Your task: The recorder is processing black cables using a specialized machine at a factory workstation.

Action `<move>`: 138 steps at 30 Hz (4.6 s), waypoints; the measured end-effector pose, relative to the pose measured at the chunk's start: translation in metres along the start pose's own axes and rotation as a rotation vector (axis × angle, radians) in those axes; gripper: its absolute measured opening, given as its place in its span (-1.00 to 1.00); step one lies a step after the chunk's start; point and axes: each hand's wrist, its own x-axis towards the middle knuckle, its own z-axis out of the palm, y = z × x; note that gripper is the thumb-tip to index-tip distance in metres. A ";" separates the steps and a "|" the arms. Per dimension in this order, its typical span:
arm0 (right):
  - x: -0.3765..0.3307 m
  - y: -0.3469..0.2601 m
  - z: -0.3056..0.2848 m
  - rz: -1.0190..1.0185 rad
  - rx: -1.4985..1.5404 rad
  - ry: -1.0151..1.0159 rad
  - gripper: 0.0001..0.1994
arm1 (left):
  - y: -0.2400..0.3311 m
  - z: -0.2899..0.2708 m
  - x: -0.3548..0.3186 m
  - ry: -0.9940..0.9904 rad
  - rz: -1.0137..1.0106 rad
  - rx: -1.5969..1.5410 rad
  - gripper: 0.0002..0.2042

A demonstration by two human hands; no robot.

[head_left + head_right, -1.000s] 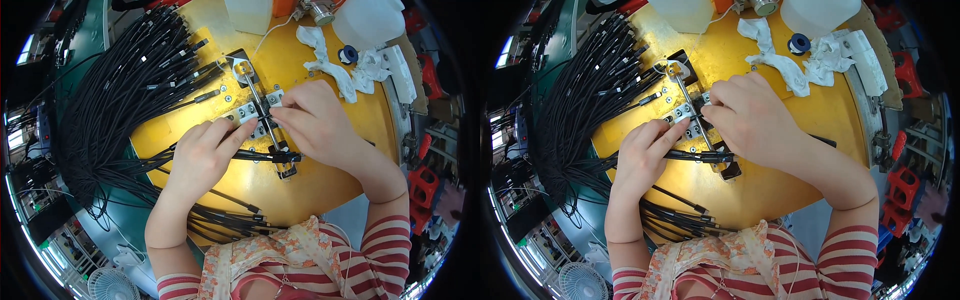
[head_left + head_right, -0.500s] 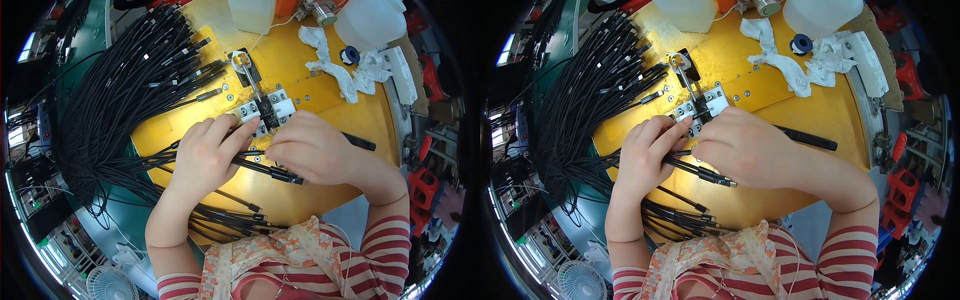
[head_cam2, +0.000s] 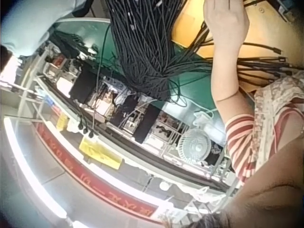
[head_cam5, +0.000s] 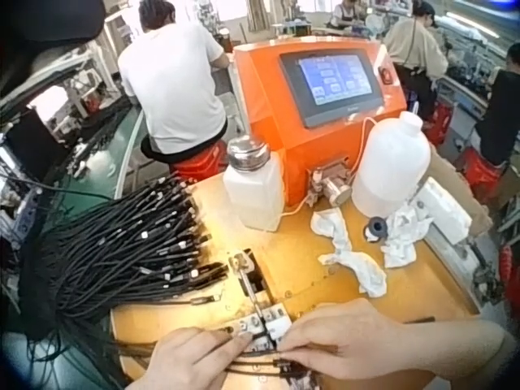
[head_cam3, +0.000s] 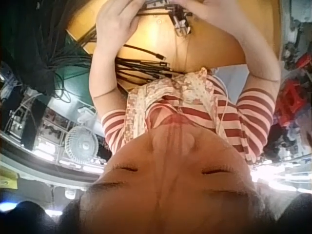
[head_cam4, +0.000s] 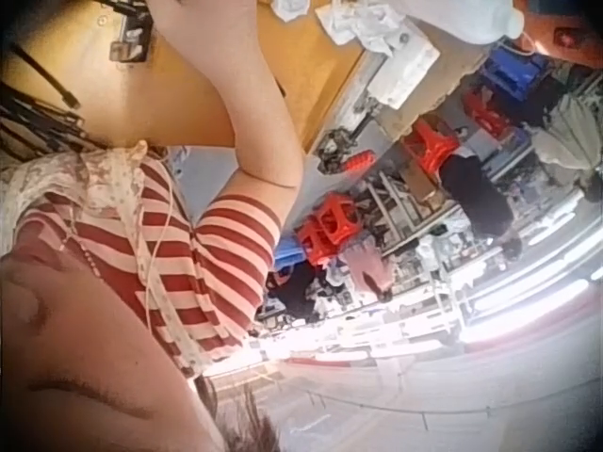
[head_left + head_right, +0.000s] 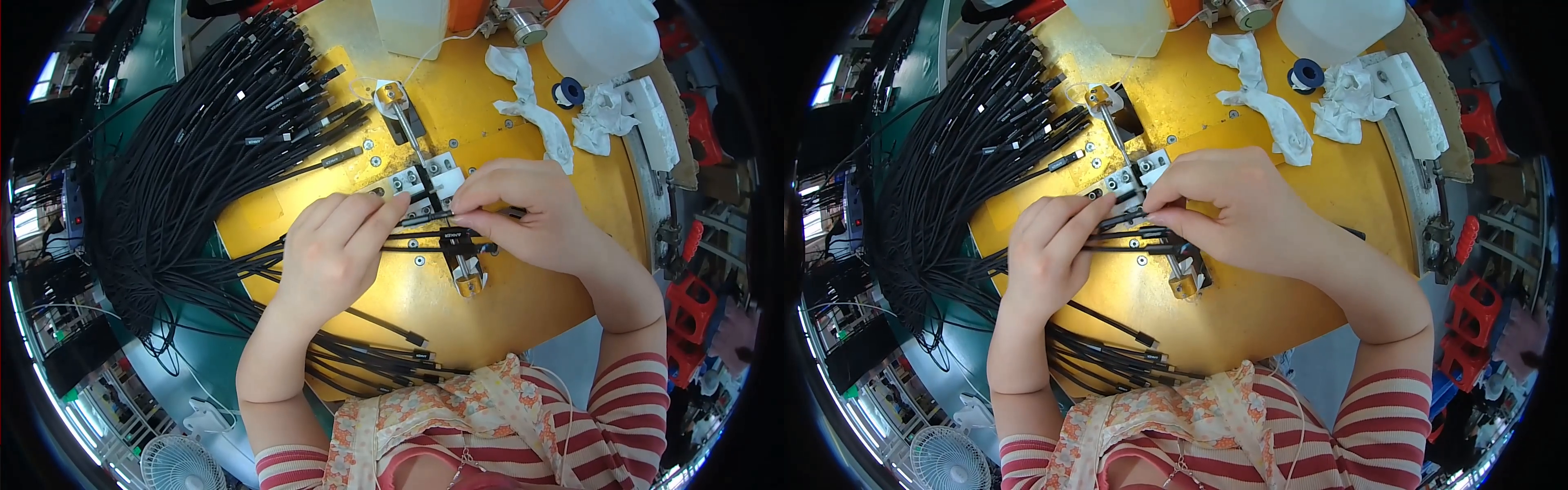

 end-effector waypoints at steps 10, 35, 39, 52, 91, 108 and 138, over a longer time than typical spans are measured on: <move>-0.008 -0.011 0.002 -0.122 0.110 -0.057 -0.90 | 0.024 -0.023 -0.004 -0.056 -0.071 -0.252 -0.75; -0.003 -0.010 -0.011 0.168 -0.114 -0.231 -0.88 | 0.003 0.005 -0.005 -0.095 0.012 0.160 -0.60; -0.002 -0.006 -0.018 0.254 0.057 -0.341 -0.84 | 0.004 0.005 -0.004 -0.089 0.019 0.150 -0.61; -0.002 0.004 -0.002 -0.588 -0.540 -0.018 -0.78 | 0.002 0.007 -0.004 -0.017 0.012 0.090 -0.67; -0.015 -0.013 -0.015 0.056 -0.179 -0.329 -0.84 | 0.006 0.001 0.000 -0.135 -0.086 0.001 -0.56; -0.013 -0.007 -0.002 -0.456 -0.262 -0.025 -0.78 | 0.010 -0.019 -0.001 -0.115 -0.238 -0.257 -0.61; 0.003 0.019 0.007 -0.108 -0.308 0.092 -0.90 | 0.003 0.010 -0.004 -0.018 -0.012 0.026 -0.62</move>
